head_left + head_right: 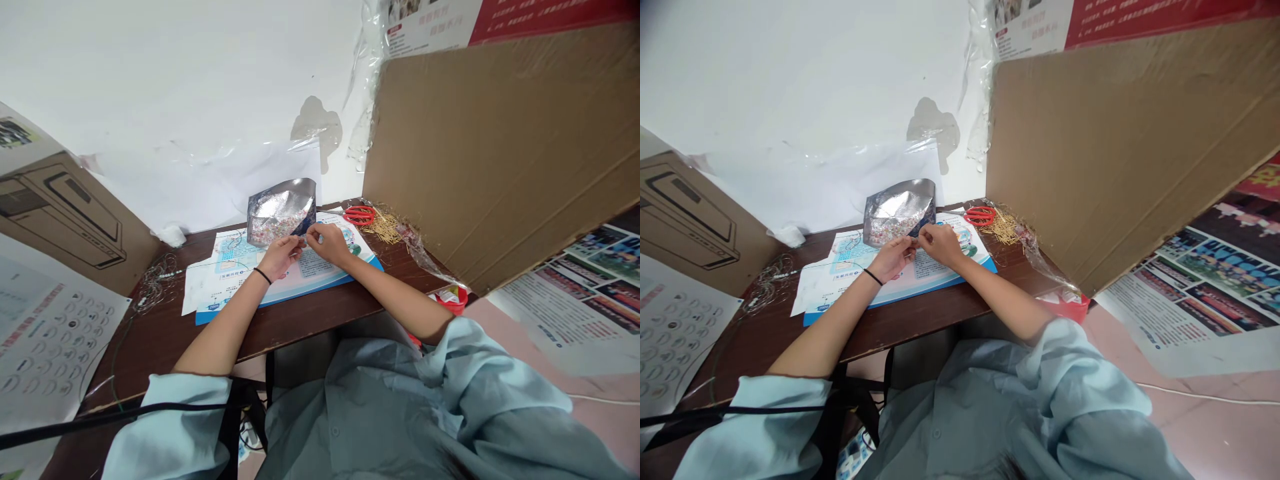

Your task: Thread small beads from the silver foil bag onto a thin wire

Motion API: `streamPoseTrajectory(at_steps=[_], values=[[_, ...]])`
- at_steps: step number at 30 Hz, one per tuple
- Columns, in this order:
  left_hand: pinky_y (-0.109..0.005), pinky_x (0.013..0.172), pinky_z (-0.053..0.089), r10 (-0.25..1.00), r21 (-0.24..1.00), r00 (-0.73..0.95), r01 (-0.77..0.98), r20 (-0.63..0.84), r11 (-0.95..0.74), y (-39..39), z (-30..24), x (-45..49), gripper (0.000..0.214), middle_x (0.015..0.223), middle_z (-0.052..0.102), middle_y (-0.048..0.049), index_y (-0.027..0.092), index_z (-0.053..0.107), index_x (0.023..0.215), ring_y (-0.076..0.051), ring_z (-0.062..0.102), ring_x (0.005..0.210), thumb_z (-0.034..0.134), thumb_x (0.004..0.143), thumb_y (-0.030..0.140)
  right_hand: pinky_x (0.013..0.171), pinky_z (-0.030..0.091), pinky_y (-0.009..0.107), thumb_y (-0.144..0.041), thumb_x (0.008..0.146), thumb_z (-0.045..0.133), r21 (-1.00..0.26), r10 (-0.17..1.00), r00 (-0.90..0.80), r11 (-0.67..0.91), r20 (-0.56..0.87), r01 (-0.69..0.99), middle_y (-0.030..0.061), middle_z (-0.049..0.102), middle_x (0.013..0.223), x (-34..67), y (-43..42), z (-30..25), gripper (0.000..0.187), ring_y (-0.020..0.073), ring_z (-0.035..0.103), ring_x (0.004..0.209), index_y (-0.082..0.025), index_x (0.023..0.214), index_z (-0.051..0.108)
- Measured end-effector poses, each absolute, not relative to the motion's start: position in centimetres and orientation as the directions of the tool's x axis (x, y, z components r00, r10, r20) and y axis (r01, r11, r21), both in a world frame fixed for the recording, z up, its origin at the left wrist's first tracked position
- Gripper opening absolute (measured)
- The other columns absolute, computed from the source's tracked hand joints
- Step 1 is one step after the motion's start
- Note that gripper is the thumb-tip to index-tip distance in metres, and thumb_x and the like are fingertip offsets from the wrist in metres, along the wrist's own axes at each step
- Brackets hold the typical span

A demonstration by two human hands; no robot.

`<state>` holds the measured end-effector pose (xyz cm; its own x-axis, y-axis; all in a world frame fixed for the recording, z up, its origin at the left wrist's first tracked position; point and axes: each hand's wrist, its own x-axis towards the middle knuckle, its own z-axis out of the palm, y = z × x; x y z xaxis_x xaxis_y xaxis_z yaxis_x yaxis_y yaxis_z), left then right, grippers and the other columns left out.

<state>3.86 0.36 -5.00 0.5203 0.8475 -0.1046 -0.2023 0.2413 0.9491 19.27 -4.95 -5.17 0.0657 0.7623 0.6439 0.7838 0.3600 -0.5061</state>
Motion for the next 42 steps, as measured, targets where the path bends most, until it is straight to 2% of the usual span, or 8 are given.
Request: streamPoseTrajectory(at_steps=[12, 24, 33, 42], values=[[-0.024, 0.063, 0.042, 0.849, 0.956, 0.518, -0.186, -0.103, 0.229, 0.48, -5.12, 3.89, 0.018, 0.073, 0.064, -0.0046, 0.015, 0.066, 0.069, -0.009, 0.051, 0.062, 0.078, 0.072, 0.029, 0.074, 0.036, 0.027, -0.020, 0.083, 0.050, -0.492, 0.763, 0.034, 0.381, 0.645, 0.783, -0.0009, 0.061, 0.067, 19.34, -4.90, -5.15, 0.012, 0.0136, 0.054, 0.066, -0.020, 0.074, 0.058], [-0.023, 0.063, 0.042, 0.837, 0.956, 0.540, -0.189, -0.088, 0.223, 0.75, -5.46, 3.80, 0.032, 0.074, 0.065, -0.0043, 0.013, 0.066, 0.073, -0.008, 0.053, 0.064, 0.085, 0.061, 0.035, 0.073, 0.035, 0.026, -0.020, 0.084, 0.051, -0.482, 0.755, 0.020, 0.397, 0.655, 0.781, -0.0013, 0.061, 0.067, 19.40, -4.56, -5.62, 0.012, 0.0129, 0.052, 0.064, -0.019, 0.076, 0.059], [-0.024, 0.062, 0.043, 0.846, 0.962, 0.525, -0.171, -0.092, 0.210, 0.66, -5.33, 3.88, 0.026, 0.072, 0.065, -0.0038, 0.014, 0.065, 0.070, -0.009, 0.052, 0.061, 0.081, 0.067, 0.034, 0.071, 0.035, 0.026, -0.020, 0.083, 0.050, -0.490, 0.721, 0.043, 0.424, 0.692, 0.762, -0.0011, 0.059, 0.065, 19.47, -4.75, -5.17, 0.013, 0.0129, 0.052, 0.063, -0.018, 0.073, 0.058], [-0.023, 0.060, 0.043, 0.843, 0.962, 0.532, -0.179, -0.083, 0.208, 0.51, -5.25, 3.84, 0.034, 0.072, 0.066, -0.0038, 0.013, 0.065, 0.071, -0.008, 0.052, 0.060, 0.086, 0.059, 0.038, 0.070, 0.034, 0.026, -0.020, 0.083, 0.051, -0.478, 0.747, 0.004, 0.421, 0.665, 0.771, -0.0008, 0.060, 0.066, 19.41, -4.61, -5.55, 0.012, 0.0127, 0.051, 0.064, -0.018, 0.075, 0.059]])
